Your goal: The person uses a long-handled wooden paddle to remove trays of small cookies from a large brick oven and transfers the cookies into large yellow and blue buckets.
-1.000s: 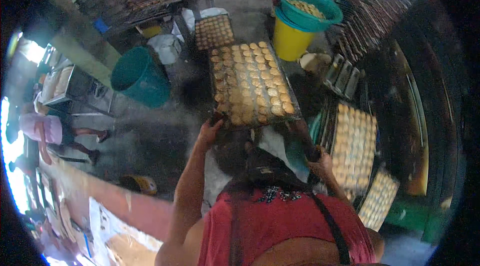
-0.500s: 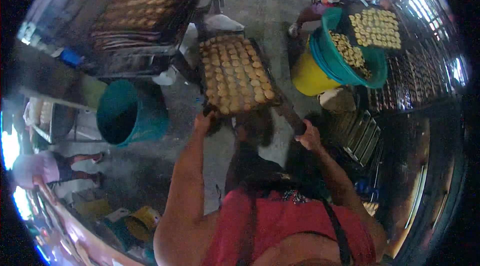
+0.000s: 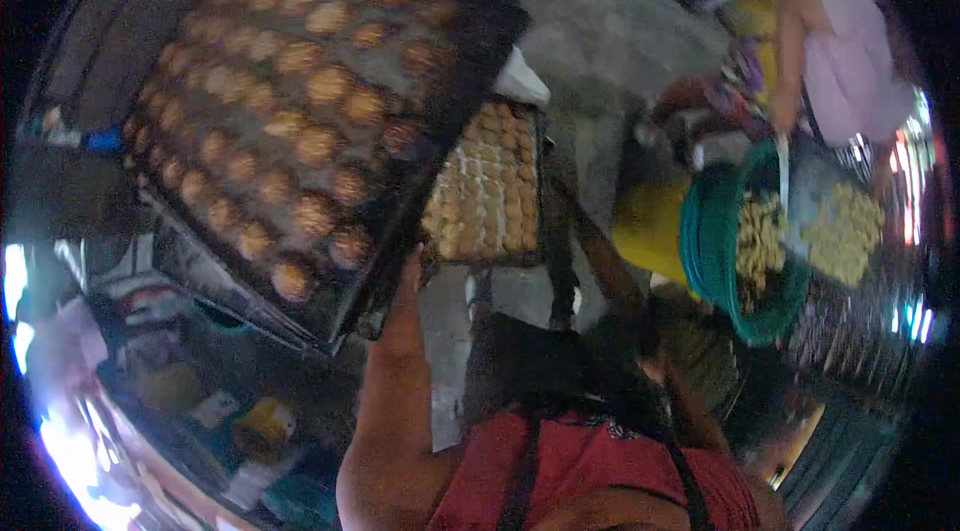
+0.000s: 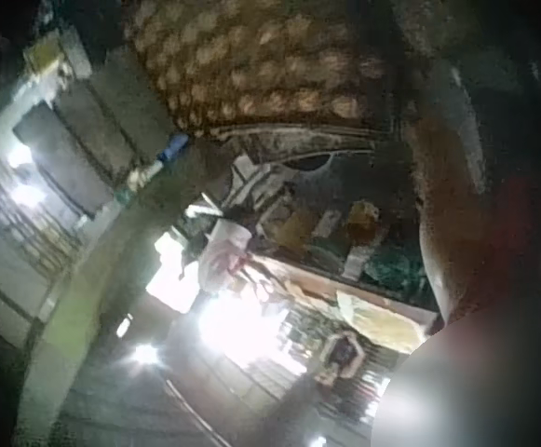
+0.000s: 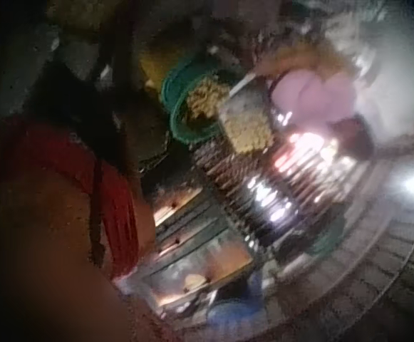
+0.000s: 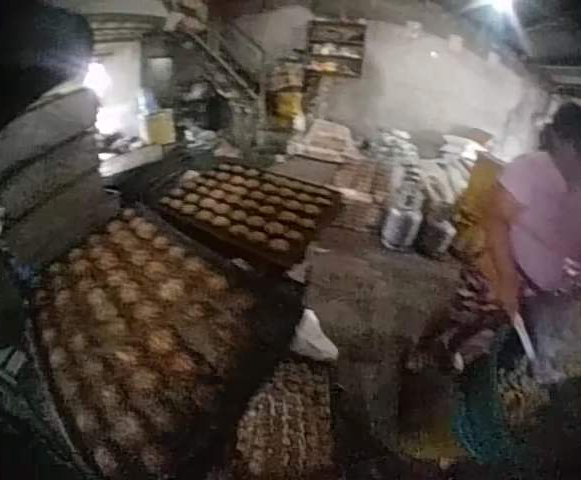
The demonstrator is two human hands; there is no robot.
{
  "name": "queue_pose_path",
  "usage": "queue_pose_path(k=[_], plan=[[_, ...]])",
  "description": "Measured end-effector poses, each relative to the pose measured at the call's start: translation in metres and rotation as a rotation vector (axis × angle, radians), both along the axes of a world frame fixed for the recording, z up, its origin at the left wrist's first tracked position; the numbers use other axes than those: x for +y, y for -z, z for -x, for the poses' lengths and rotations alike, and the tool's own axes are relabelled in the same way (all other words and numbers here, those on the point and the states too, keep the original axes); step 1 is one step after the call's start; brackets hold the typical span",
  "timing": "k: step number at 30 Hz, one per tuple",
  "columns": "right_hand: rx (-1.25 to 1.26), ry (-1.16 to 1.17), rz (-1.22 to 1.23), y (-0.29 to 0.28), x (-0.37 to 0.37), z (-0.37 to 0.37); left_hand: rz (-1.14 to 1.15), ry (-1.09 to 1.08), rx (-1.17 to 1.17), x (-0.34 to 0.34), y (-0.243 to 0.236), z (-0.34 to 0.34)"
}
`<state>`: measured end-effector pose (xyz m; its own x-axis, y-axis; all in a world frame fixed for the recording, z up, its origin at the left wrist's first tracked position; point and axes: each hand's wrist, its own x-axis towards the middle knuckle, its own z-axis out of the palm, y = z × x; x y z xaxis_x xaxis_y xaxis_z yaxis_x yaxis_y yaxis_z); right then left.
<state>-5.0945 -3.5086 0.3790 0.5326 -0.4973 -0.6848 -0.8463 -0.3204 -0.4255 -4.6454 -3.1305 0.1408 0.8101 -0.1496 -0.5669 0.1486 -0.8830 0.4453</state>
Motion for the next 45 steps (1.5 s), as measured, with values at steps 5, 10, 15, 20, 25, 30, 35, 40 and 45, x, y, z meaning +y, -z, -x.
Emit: queue_pose_path(k=[5, 10, 15, 20, 25, 30, 35, 40, 45], plan=[[0.262, -0.108, -0.017, -0.044, -0.093, 0.054, 0.188, -0.361, -0.075, -0.015, -0.083, 0.064], [0.17, -0.389, 0.012, -0.058, -0.212, -0.019, 0.309, -0.735, -0.164, 0.0, -0.167, 0.207], [0.048, -0.718, 0.076, -0.112, -0.287, -0.141, 0.644, -1.391, -0.134, -0.028, -0.23, 0.426], [-0.016, -1.125, -0.07, -0.142, -0.225, -0.258, 0.507, -1.775, -0.011, -0.06, -0.206, 0.595], [-0.217, -1.728, -0.234, -0.112, -0.061, -0.299, -0.303, -1.798, 0.254, -0.06, -0.145, 0.695], [-0.127, -1.803, -0.825, -0.105, 0.18, -0.252, 0.202, -2.217, -0.295, -0.023, -0.199, 0.72], [0.153, -2.026, -1.012, -0.187, 0.386, -0.165, 0.466, -2.396, -0.339, 0.071, -0.358, 0.716], [0.417, -2.157, -1.183, -0.202, 0.552, -0.07, 0.655, -2.491, -0.98, 0.168, -0.297, 0.811], [1.08, -2.091, -1.228, -0.22, 0.739, 0.089, 1.229, -2.905, -1.477, 0.193, -0.239, 0.981]])
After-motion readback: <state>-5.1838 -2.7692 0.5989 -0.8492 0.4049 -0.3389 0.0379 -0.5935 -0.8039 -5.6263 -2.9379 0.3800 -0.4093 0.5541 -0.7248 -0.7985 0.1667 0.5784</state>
